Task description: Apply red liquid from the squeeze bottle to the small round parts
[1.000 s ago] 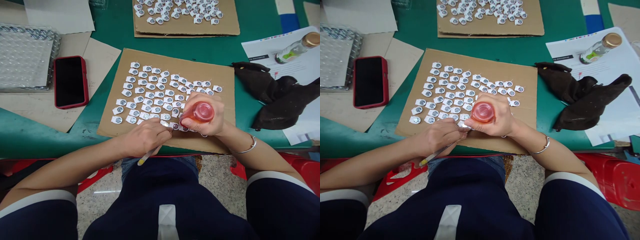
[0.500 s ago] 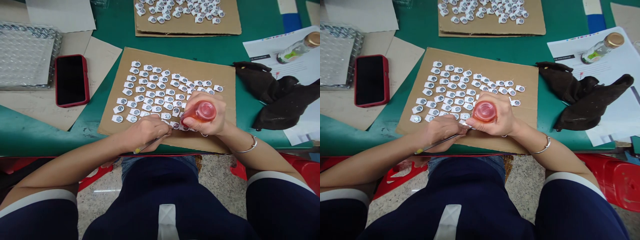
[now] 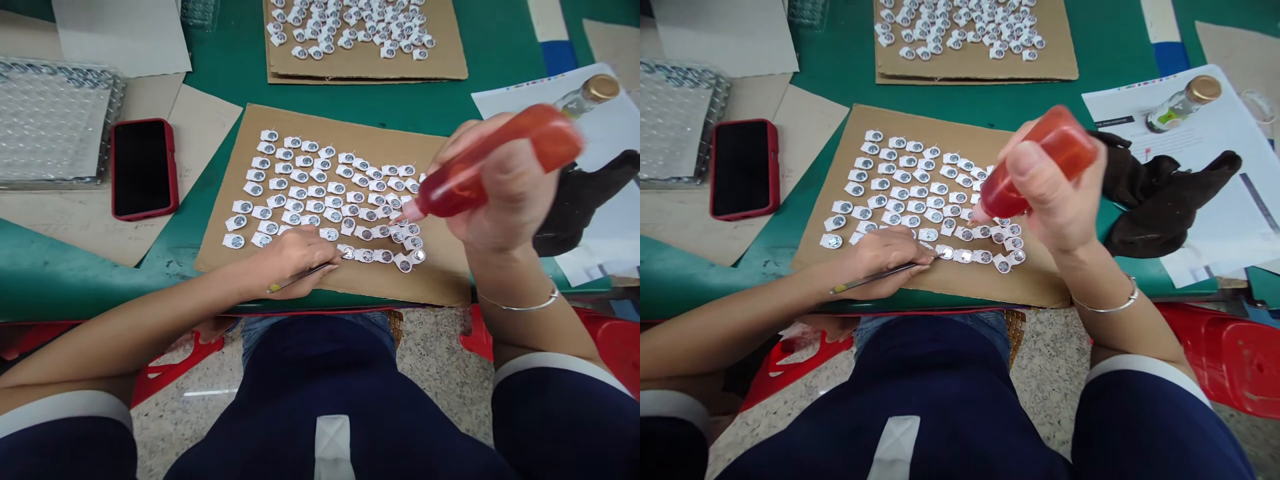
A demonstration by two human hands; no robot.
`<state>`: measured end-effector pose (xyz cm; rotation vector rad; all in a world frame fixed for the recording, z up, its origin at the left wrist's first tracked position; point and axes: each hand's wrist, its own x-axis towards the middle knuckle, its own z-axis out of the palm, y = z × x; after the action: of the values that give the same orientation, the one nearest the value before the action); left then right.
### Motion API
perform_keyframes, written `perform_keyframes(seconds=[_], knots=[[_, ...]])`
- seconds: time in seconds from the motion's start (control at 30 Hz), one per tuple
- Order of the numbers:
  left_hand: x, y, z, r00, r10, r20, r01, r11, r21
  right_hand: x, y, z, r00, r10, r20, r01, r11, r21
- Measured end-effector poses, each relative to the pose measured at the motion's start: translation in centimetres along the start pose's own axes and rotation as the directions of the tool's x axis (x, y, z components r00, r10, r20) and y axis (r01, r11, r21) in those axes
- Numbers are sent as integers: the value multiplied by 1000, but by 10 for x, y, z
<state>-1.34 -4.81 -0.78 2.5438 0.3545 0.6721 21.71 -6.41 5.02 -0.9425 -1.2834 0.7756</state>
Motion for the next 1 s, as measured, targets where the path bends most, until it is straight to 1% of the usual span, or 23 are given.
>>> perform_keyframes(seconds=[0.07, 0.1, 0.13, 0.17, 0.23, 0.27, 0.3, 0.33, 0.4, 0.43, 0.53, 0.6, 0.73, 0.87, 0.93, 1.0], knots=[[5, 1, -6, 998, 5, 67, 0, 997, -74, -6, -12, 0, 986, -121, -118, 113, 991, -65], [8, 1, -9, 996, -1, 89, 10, 995, -99, -11, -16, 2, 959, -205, -196, 190, 977, -96], [11, 2, -12, 996, -18, 93, 28, 993, -114, -18, -17, 4, 923, -282, -261, 260, 958, -119], [14, 2, -16, 995, -45, 94, 56, 992, -115, -26, -17, 6, 883, -335, -329, 308, 942, -132], [21, 3, -22, 988, -118, 99, 128, 987, -100, -43, -11, 13, 813, -384, -437, 345, 923, -169], [24, 3, -25, 982, -152, 116, 163, 982, -98, -51, -6, 16, 789, -383, -481, 328, 924, -198], [27, 3, -28, 972, -177, 151, 194, 975, -105, -59, 1, 19, 748, -401, -529, 328, 916, -230], [29, 3, -30, 962, -195, 191, 220, 968, -121, -66, 8, 22, 728, -407, -552, 316, 913, -257], [29, 2, -32, 945, -220, 241, 262, 952, -159, -77, 22, 26, 728, -403, -554, 283, 913, -293], [28, 1, -32, 939, -239, 248, 285, 944, -166, -82, 28, 27, 739, -400, -542, 266, 912, -312], [22, -2, -29, 932, -278, 233, 320, 932, -169, -91, 38, 26, 801, -365, -475, 202, 911, -359], [18, -4, -25, 931, -274, 241, 318, 934, -164, -93, 39, 24, 837, -336, -433, 167, 909, -382], [17, -6, -21, 935, -266, 234, 305, 940, -155, -93, 36, 25, 861, -322, -393, 155, 904, -399], [18, -6, -20, 944, -238, 228, 280, 944, -175, -94, 33, 28, 897, -279, -343, 127, 905, -405], [18, -7, -19, 954, -214, 210, 254, 950, -184, -94, 33, 28, 902, -267, -338, 115, 905, -410], [16, -8, -18, 963, -190, 193, 226, 956, -188, -94, 35, 29, 895, -279, -348, 122, 903, -411]])
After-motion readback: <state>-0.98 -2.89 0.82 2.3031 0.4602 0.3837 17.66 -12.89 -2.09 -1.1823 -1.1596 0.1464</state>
